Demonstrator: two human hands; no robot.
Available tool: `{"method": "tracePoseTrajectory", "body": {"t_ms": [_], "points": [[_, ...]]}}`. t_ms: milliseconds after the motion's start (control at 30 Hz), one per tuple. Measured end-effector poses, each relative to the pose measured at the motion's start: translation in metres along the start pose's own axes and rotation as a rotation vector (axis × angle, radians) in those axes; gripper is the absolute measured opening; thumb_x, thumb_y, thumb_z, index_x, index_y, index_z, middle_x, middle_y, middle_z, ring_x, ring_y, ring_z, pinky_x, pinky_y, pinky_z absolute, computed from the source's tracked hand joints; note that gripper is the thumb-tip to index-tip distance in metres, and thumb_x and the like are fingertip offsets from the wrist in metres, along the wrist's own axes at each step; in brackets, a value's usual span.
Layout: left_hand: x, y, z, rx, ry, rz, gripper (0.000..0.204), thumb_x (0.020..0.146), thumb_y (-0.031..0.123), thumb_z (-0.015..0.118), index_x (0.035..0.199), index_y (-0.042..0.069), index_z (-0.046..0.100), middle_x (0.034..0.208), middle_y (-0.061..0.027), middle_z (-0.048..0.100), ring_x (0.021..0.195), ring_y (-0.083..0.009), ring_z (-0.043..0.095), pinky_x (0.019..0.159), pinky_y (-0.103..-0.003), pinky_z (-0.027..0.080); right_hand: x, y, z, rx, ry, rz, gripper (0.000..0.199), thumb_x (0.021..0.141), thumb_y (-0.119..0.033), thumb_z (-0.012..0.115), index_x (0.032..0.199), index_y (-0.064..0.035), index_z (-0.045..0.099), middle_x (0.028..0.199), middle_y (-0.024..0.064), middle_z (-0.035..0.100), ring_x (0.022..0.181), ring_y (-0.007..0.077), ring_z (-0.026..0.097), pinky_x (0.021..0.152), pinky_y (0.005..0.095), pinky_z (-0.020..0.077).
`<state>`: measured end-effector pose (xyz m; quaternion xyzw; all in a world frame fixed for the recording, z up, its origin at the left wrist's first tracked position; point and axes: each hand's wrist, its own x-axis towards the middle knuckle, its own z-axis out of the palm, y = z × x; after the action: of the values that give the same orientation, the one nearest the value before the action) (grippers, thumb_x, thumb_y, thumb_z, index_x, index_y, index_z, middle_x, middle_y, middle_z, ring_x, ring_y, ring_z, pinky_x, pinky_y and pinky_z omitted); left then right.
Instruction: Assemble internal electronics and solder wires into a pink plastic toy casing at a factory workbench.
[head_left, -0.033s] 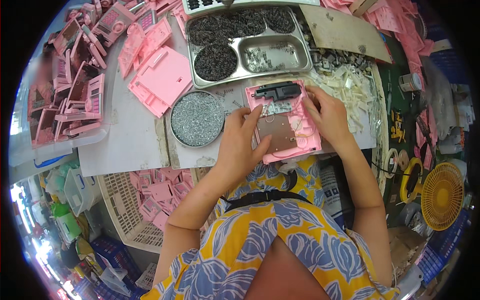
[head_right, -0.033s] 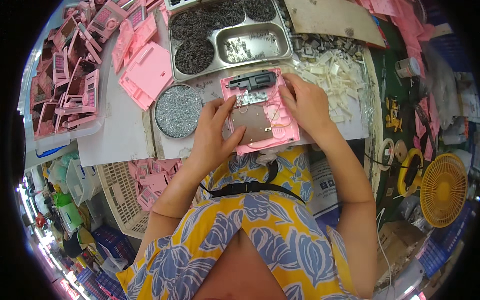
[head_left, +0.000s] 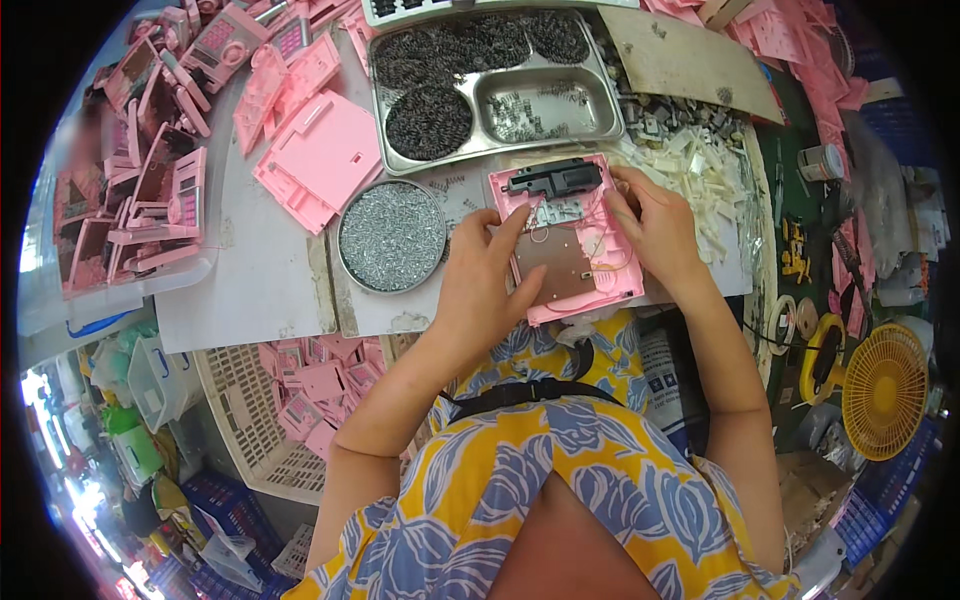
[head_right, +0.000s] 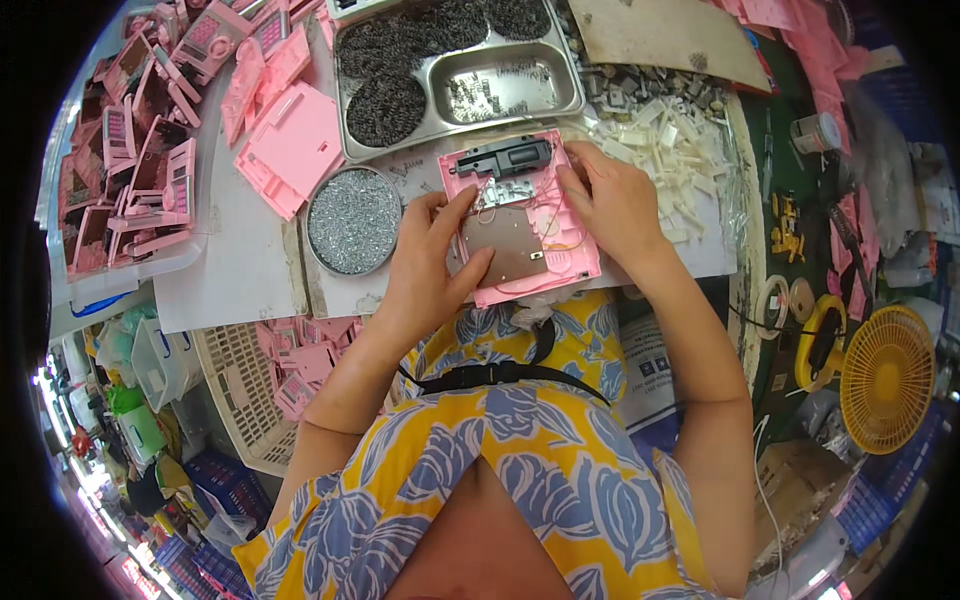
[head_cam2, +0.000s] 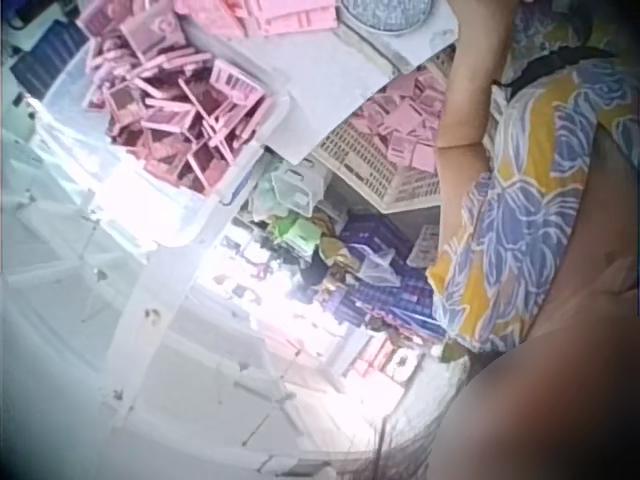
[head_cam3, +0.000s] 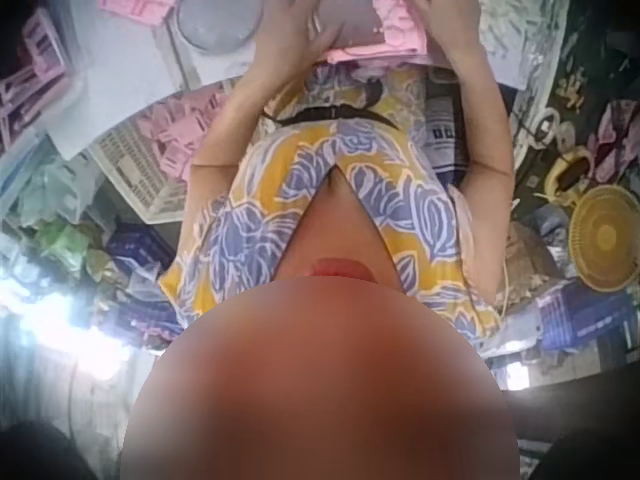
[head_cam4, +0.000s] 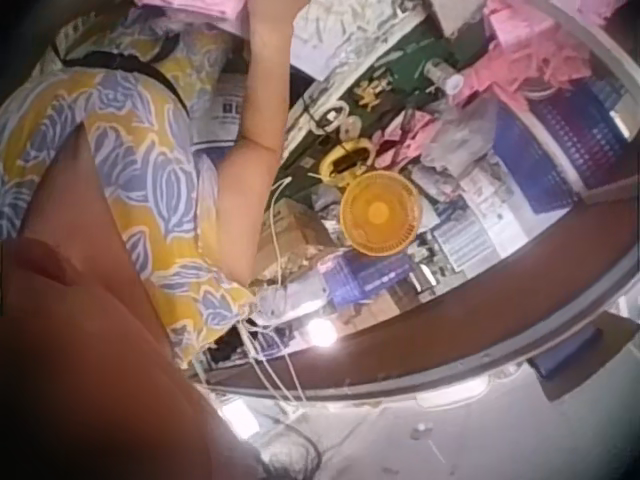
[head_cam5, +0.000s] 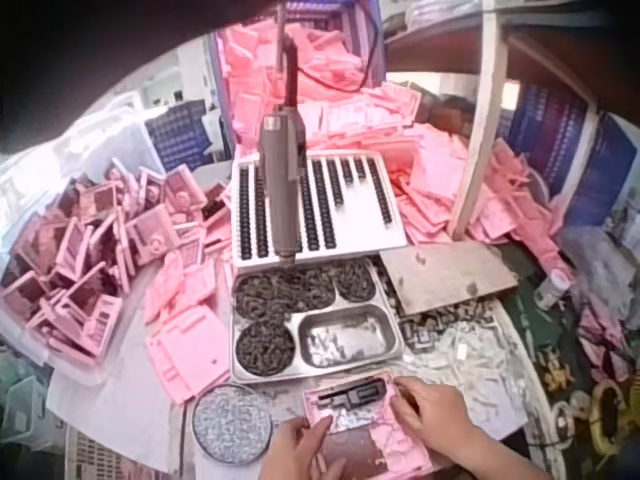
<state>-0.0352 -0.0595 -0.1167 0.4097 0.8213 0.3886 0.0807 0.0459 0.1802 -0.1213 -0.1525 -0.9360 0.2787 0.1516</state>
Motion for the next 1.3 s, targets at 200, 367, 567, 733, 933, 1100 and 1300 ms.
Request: {"method": "tracePoseTrajectory", "body": {"t_ms": [200, 367, 567, 733, 933, 1100, 1300], "points": [[0.020, -0.015, 0.010, 0.001, 0.012, -0.024, 0.062, 0.083, 0.017, 0.075, 0.139, 0.004, 0.053, 0.128, -0.0242, 0.044, 0.109, -0.0370, 0.054, 0.093, -0.044, 0.046, 0.005, 0.019, -0.019, 0.141, -0.130, 0.137, 0.025, 0.090, -0.022, 0.068, 0.107, -0.0043, 0.069, 0.074, 0.0107, 0.069, 0.067, 0.0218, 0.067, 0.062, 0.0338, 0.0508], [0.003, 0.002, 0.002, -0.022, 0.082, 0.132, 0.048, 0.081, 0.016, 0.077, 0.123, 0.003, 0.059, 0.119, -0.0204, 0.053, 0.095, -0.0365, 0.059, 0.082, -0.042, 0.052, -0.019, 0.024, -0.020, 0.626, -0.034, 0.318, 0.020, 0.091, -0.017, 0.069, 0.101, 0.0001, 0.069, 0.069, 0.0039, 0.065, 0.067, 0.0074, 0.062, 0.059, 0.0255, 0.0471], [0.017, 0.020, 0.013, -0.002, -0.045, 0.327, 0.012, 0.081, 0.007, 0.075, 0.091, 0.007, 0.067, 0.084, -0.0067, 0.063, 0.077, -0.0281, 0.063, 0.067, -0.041, 0.049, -0.018, 0.026, -0.024, 0.413, -0.149, 0.323, 0.019, 0.094, -0.020, 0.069, 0.092, -0.0005, 0.068, 0.072, -0.0011, 0.062, 0.063, 0.0058, 0.055, 0.057, 0.0226, 0.0419], [0.053, 0.028, 0.029, 0.102, -0.152, 0.384, 0.009, 0.082, 0.015, 0.073, 0.086, 0.009, 0.067, 0.081, -0.0065, 0.064, 0.075, -0.0273, 0.064, 0.067, -0.041, 0.048, -0.002, 0.025, -0.019, 0.287, -0.215, 0.272, 0.020, 0.091, -0.019, 0.071, 0.086, -0.0002, 0.065, 0.067, -0.0027, 0.059, 0.062, 0.0038, 0.051, 0.055, 0.0220, 0.0387], [0.067, 0.025, 0.038, 0.211, -0.352, 0.338, 0.018, 0.082, 0.024, 0.074, 0.084, 0.009, 0.065, 0.074, -0.0070, 0.064, 0.071, -0.0281, 0.066, 0.065, -0.043, 0.050, -0.010, 0.022, -0.029, 0.514, -0.276, 0.327, 0.016, 0.091, -0.015, 0.070, 0.087, -0.0007, 0.064, 0.067, -0.0037, 0.058, 0.061, 0.0028, 0.052, 0.054, 0.0211, 0.0400], [0.069, 0.031, 0.042, 0.184, -0.348, 0.380, 0.022, 0.080, 0.026, 0.076, 0.088, 0.009, 0.064, 0.073, -0.0068, 0.064, 0.068, -0.0289, 0.065, 0.062, -0.043, 0.050, -0.019, 0.020, -0.036, 0.606, -0.251, 0.379, 0.016, 0.092, -0.015, 0.070, 0.087, -0.0014, 0.064, 0.066, -0.0032, 0.059, 0.058, 0.0034, 0.052, 0.054, 0.0213, 0.0401], [0.069, 0.039, 0.044, 0.254, -0.388, 0.346, 0.024, 0.079, 0.021, 0.075, 0.094, 0.006, 0.063, 0.074, -0.0081, 0.067, 0.069, -0.0281, 0.068, 0.061, -0.041, 0.053, -0.011, 0.021, -0.034, 0.404, -0.255, 0.355, 0.033, 0.086, -0.030, 0.075, 0.076, 0.0000, 0.066, 0.056, 0.0035, 0.057, 0.052, 0.0091, 0.053, 0.052, 0.0266, 0.0407]]}}
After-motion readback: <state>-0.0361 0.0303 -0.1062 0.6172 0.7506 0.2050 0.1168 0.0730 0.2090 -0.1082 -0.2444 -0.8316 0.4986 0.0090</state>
